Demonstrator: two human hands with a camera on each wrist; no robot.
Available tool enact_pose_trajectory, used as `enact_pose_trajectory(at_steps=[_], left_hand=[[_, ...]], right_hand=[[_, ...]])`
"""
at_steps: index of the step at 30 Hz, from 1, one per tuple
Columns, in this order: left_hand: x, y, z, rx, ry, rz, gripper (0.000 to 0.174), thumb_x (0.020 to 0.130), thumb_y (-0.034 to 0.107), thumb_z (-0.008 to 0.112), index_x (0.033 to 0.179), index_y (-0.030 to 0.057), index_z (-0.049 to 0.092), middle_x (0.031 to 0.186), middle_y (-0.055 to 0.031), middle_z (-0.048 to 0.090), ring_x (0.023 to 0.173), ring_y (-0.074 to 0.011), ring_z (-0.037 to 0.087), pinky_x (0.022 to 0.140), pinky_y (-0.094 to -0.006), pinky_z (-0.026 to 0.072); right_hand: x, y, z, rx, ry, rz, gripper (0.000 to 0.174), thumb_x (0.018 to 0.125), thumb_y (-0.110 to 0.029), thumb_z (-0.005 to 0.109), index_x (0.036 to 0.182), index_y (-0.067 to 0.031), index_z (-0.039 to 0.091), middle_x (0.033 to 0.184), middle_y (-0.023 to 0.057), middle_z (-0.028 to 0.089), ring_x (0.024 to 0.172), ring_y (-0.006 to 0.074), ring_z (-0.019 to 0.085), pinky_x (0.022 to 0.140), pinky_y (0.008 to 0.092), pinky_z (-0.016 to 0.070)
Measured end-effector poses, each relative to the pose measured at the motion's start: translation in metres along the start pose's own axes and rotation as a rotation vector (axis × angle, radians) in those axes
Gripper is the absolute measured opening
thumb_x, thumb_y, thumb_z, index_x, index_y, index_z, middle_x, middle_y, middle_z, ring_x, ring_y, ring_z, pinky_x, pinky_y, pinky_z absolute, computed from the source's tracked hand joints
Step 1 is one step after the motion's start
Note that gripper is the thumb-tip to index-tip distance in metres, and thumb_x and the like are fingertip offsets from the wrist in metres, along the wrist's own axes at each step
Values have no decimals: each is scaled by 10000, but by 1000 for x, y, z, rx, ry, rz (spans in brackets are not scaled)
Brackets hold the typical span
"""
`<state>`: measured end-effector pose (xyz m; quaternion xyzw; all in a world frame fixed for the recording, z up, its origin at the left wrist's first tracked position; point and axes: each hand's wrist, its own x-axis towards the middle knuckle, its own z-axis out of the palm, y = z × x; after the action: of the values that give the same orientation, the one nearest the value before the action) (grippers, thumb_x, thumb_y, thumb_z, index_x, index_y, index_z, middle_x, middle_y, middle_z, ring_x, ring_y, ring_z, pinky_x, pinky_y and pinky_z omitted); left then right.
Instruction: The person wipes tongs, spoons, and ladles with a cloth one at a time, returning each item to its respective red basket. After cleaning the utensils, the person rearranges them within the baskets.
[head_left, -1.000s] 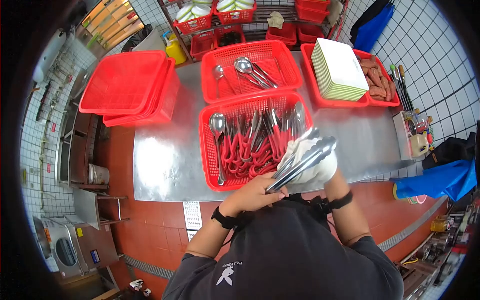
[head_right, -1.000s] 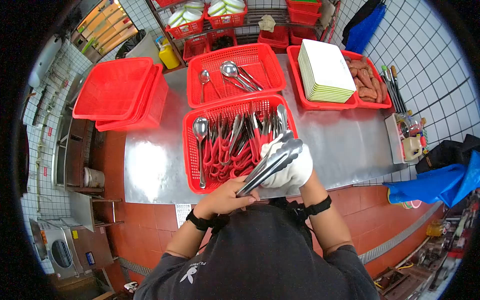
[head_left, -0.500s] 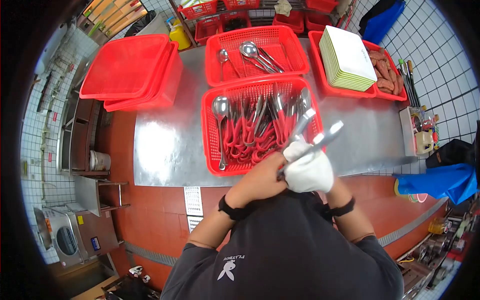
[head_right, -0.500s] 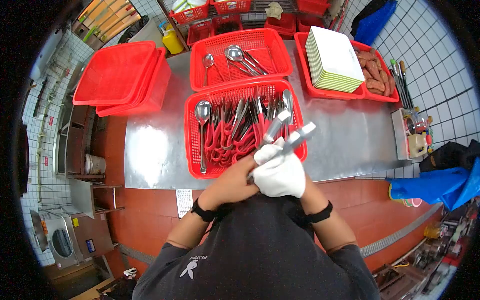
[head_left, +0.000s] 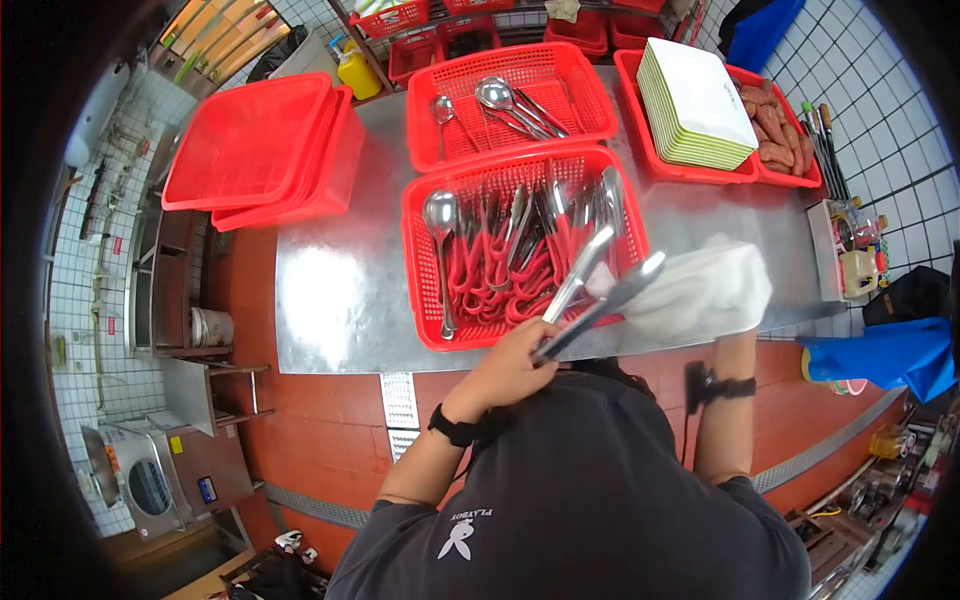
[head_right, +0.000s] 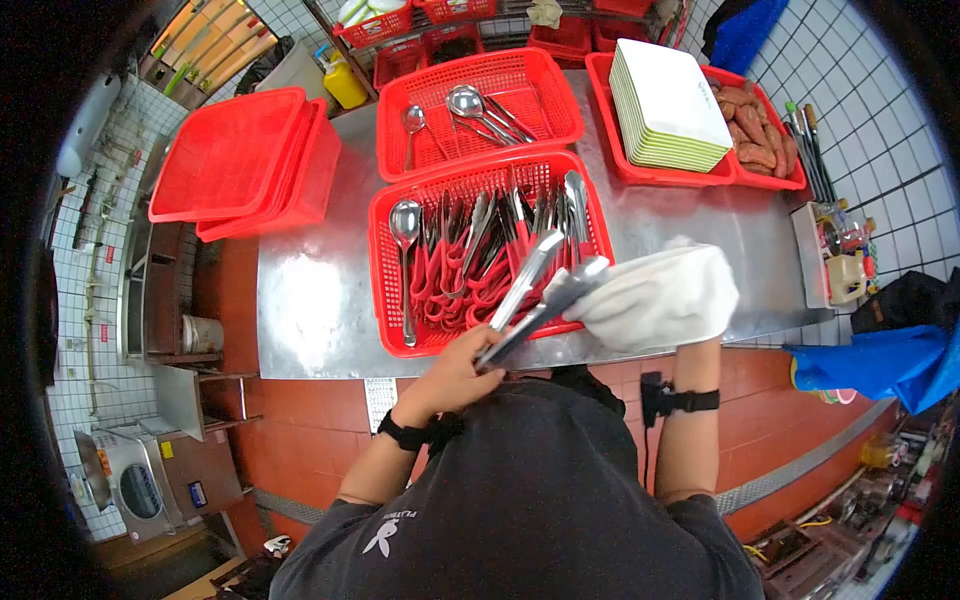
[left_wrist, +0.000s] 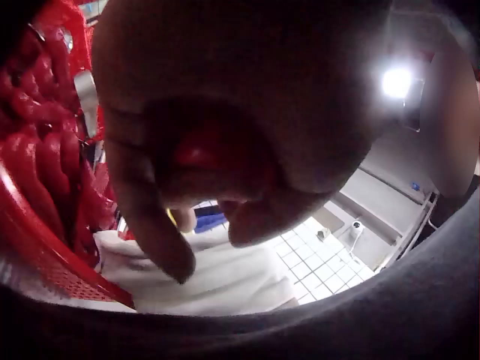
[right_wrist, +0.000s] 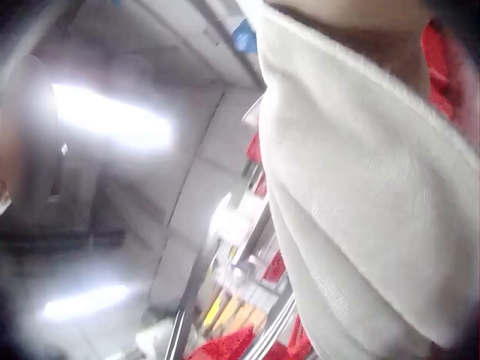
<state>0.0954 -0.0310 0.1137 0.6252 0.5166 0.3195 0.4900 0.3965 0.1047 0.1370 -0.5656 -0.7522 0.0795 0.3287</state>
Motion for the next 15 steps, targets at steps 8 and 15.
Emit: enact_pose_trajectory(at_steps=[8, 15], left_hand=[[-30, -40, -56, 397, 715, -358, 247, 790, 75, 629, 1010, -32, 601, 949, -220, 583, 910, -393, 563, 810, -434, 456], [-9, -63, -78, 597, 672, -491, 323, 787, 140, 648, 1058, -30, 606, 1050, -242, 631, 1008, -404, 597, 882, -442, 475]], right_hand=[[-125, 235, 88, 172, 202, 434, 364, 806, -233, 689, 1104, -37, 617, 1041, 138, 646, 980, 310, 624, 849, 407, 508], [-155, 180, 129, -216, 364, 436, 681, 726, -350, 748, 1304, -85, 506, 1284, 145, 492, 1181, 365, 458, 951, 486, 418]])
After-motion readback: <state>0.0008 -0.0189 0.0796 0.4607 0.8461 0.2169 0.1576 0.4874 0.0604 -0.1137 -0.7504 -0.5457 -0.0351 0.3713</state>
